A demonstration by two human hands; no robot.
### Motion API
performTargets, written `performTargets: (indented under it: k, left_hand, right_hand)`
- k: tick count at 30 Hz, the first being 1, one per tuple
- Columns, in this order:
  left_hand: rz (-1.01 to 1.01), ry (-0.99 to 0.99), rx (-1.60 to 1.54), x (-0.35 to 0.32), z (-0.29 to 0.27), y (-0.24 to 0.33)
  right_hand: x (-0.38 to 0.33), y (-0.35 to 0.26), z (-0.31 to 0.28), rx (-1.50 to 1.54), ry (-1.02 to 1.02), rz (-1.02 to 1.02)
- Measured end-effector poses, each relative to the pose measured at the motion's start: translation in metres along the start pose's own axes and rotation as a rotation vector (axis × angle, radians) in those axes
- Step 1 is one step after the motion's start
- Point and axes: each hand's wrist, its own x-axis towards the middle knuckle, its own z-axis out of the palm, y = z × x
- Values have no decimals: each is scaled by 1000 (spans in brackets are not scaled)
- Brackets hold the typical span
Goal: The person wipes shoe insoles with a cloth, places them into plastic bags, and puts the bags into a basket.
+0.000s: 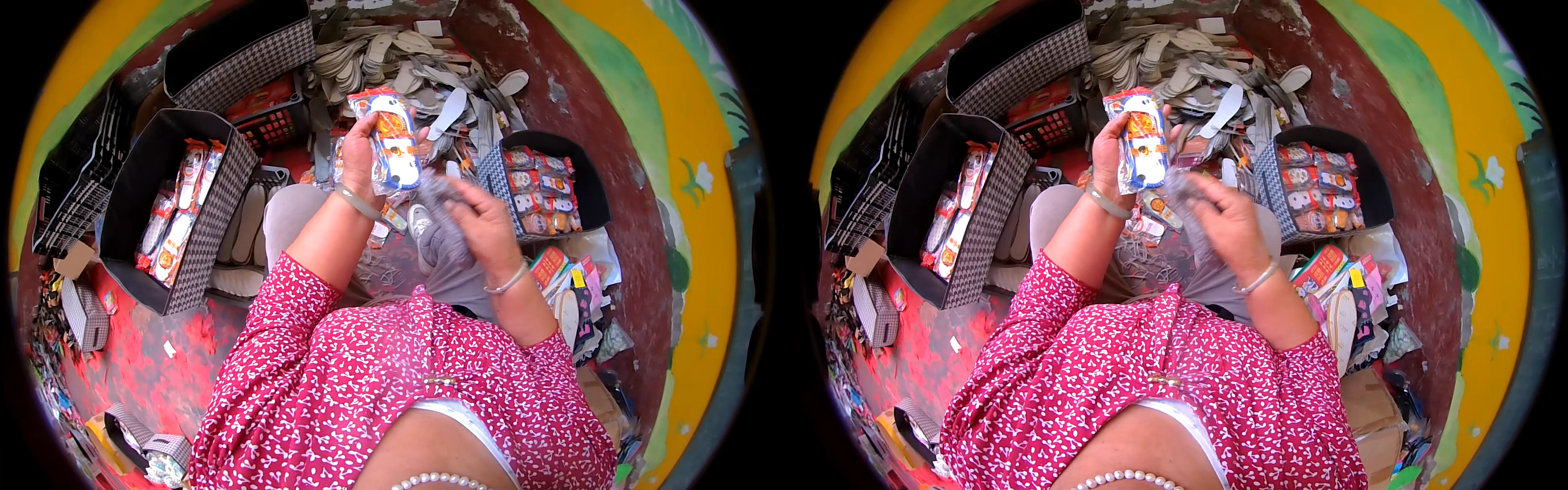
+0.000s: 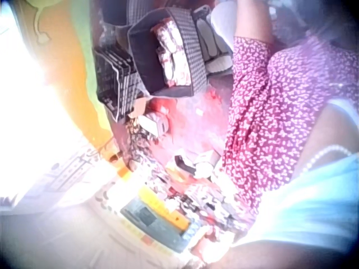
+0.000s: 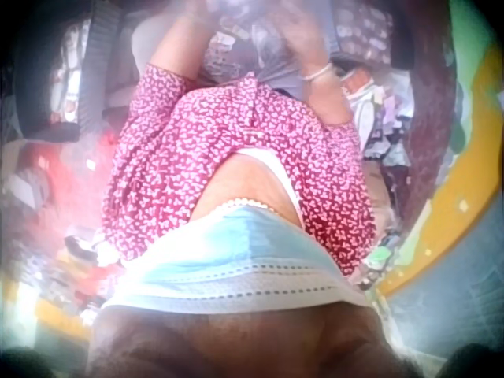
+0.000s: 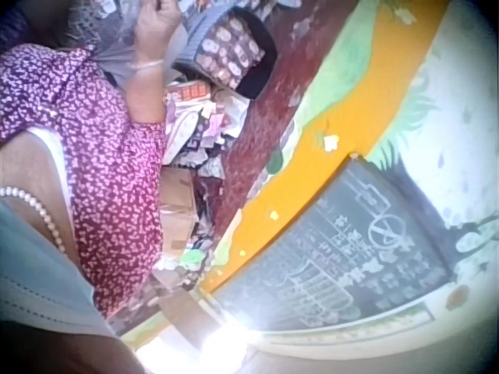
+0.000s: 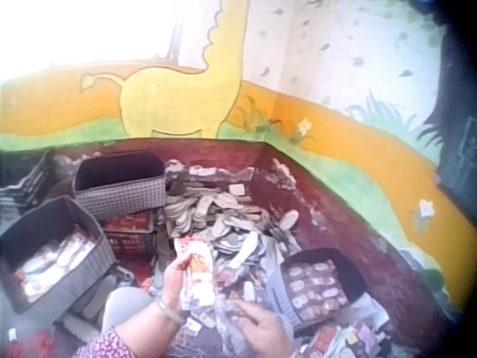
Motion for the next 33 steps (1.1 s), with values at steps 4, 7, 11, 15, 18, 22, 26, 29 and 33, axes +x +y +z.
performTargets:
  k: [4, 7, 11, 15, 18, 22, 26, 29, 33]
  left_hand:
    - [37, 23, 15, -9, 24, -6]
    - [-68, -26, 79, -12, 19, -18]
    - [-95, 11, 38, -13, 19, -36]
    - [-67, 19, 310, -15, -1, -48]
    - [-154, -104, 161, -20, 14, -50]
    - [-157, -52, 230, -24, 24, -44]
    - [-64, -59, 220, -19, 26, -33]
    - [-77, -130, 193, -17, 24, -29]
    - [-85, -35, 320, -25, 32, -36]
  right_hand:
    - [6, -29, -9, -343, 74, -356]
    - [8, -19, 8, -672, -19, -626]
    - [14, -6, 22, -814, -45, -726]
    - [49, 13, 10, -825, 161, -773]
    - [66, 3, 2, -894, 273, -692]
    - [70, -1, 3, -879, 239, -622]
    - [35, -9, 22, -815, 46, -625]
    - [20, -11, 29, -762, 5, -637]
    - [36, -12, 20, -871, 90, -696]
